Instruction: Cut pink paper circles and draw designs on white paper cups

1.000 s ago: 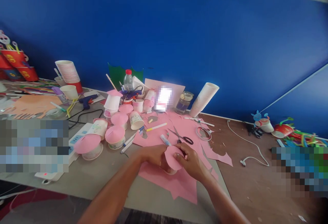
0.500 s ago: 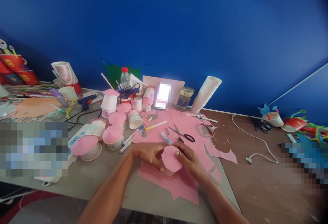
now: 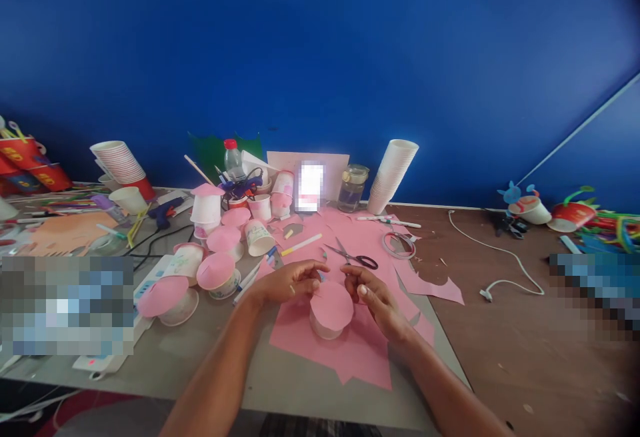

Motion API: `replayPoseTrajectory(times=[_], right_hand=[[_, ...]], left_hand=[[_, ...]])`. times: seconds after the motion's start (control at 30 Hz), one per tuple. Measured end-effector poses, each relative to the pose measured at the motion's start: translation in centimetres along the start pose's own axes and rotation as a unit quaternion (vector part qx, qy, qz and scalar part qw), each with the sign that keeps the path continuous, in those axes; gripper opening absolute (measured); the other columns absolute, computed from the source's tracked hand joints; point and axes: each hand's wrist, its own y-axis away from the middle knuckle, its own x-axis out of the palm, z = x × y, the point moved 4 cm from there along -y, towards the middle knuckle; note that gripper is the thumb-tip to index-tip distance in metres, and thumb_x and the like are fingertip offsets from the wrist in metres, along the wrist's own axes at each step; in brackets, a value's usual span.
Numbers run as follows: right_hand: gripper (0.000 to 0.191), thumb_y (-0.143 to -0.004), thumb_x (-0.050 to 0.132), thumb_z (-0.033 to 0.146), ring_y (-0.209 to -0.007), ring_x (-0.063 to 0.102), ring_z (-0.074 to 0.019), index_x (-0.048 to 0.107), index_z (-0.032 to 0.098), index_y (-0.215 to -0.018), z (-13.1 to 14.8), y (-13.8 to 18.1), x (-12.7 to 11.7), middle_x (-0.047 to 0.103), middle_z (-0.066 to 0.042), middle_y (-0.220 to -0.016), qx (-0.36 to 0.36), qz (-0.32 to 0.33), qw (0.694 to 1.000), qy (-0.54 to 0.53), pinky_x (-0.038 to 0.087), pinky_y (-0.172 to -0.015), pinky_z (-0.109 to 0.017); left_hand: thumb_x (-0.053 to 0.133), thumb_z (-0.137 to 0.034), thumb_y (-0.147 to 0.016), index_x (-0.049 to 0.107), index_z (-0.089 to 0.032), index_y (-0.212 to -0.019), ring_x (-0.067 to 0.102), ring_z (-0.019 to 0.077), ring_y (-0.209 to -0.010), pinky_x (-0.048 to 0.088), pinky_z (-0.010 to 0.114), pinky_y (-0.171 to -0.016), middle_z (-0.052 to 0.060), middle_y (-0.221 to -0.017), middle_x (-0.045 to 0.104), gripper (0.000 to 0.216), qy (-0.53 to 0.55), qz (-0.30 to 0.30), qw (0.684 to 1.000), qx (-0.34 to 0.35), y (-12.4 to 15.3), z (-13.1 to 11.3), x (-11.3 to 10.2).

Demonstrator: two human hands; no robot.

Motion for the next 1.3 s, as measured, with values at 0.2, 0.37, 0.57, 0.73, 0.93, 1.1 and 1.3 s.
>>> replayPoseTrajectory(times=[0.2,0.37,0.57,0.73,0.93,1.1,1.3], right_hand=[[0.060,-0.081,0.054,0.063,-0.062,0.043,-0.0125,0.050,0.021,-0.124,0.7,0.3,0.8,0.042,0.001,-0.076,0.035,0.057,0.996,0.052,0.040,-0.053,-0.025],[0.062,-0.081,0.054,0.062,-0.060,0.042,-0.0120,0.046,0.021,-0.127,0.6,0.3,0.8,0.040,0.003,-0.075,0.048,0.064,0.996,0.043,0.039,-0.052,-0.024],[0.060,-0.082,0.056,0.059,-0.065,0.043,-0.0139,0.045,0.023,-0.129,-0.3,0.1,0.0,0.045,0.001,-0.075,-0.021,0.000,1.000,-0.020,0.036,-0.056,-0.025],[0.055,-0.079,0.060,0.060,-0.069,0.046,-0.0151,0.052,0.024,-0.120,-0.7,-0.4,-0.3,0.050,-0.002,-0.083,-0.033,-0.061,0.997,-0.025,0.039,-0.057,-0.026],[0.049,-0.080,0.057,0.062,-0.065,0.045,-0.0141,0.060,0.021,-0.107,0.1,-0.9,-0.3,0.050,0.000,-0.075,-0.050,-0.074,0.995,-0.045,0.040,-0.060,-0.027],[0.032,-0.078,0.064,0.048,-0.058,0.041,-0.0120,0.063,0.017,-0.085,0.1,-1.1,0.1,0.049,0.002,-0.065,-0.010,-0.121,0.992,0.042,0.036,-0.053,-0.024],[0.022,-0.079,0.060,0.037,-0.053,0.037,-0.0107,0.062,0.017,-0.068,0.1,-1.1,0.0,0.045,0.003,-0.057,-0.048,-0.217,0.964,0.147,0.032,-0.050,-0.023]], left_hand=[[0.058,-0.042,-0.085,0.057,-0.017,-0.116,0.049,0.0122,-0.073,0.040,0.024,-0.066,0.001,-0.080,0.053,0.040,0.026,-0.043,0.999,0.008,-0.7,0.7,0.4],[0.067,-0.038,-0.078,0.060,-0.015,-0.107,0.048,0.0103,-0.068,0.037,0.023,-0.061,0.000,-0.075,0.053,0.038,0.083,-0.058,0.995,0.001,-0.9,0.7,0.7],[0.079,-0.034,-0.065,0.062,-0.015,-0.091,0.050,0.0070,-0.063,0.038,0.019,-0.056,-0.001,-0.078,0.058,0.036,0.267,-0.252,0.929,0.042,-1.2,0.5,-0.3],[0.081,-0.029,-0.061,0.057,-0.015,-0.084,0.055,0.0076,-0.055,0.044,0.022,-0.060,-0.004,-0.065,0.058,0.036,0.348,-0.284,0.891,0.062,-1.7,0.3,0.0],[0.073,-0.025,-0.069,0.058,-0.015,-0.083,0.053,0.0079,-0.055,0.042,0.022,-0.059,-0.004,-0.062,0.058,0.022,0.251,-0.280,0.926,0.044,-1.9,0.3,0.9],[0.069,-0.022,-0.071,0.056,-0.016,-0.078,0.052,0.0085,-0.057,0.041,0.022,-0.060,-0.004,-0.059,0.056,0.016,0.201,-0.291,0.934,0.046,-2.0,0.5,1.0],[0.069,-0.025,-0.070,0.057,-0.015,-0.073,0.053,0.0098,-0.059,0.042,0.024,-0.062,-0.002,-0.062,0.058,0.015,0.184,-0.258,0.948,0.036,-2.1,0.1,1.5]])
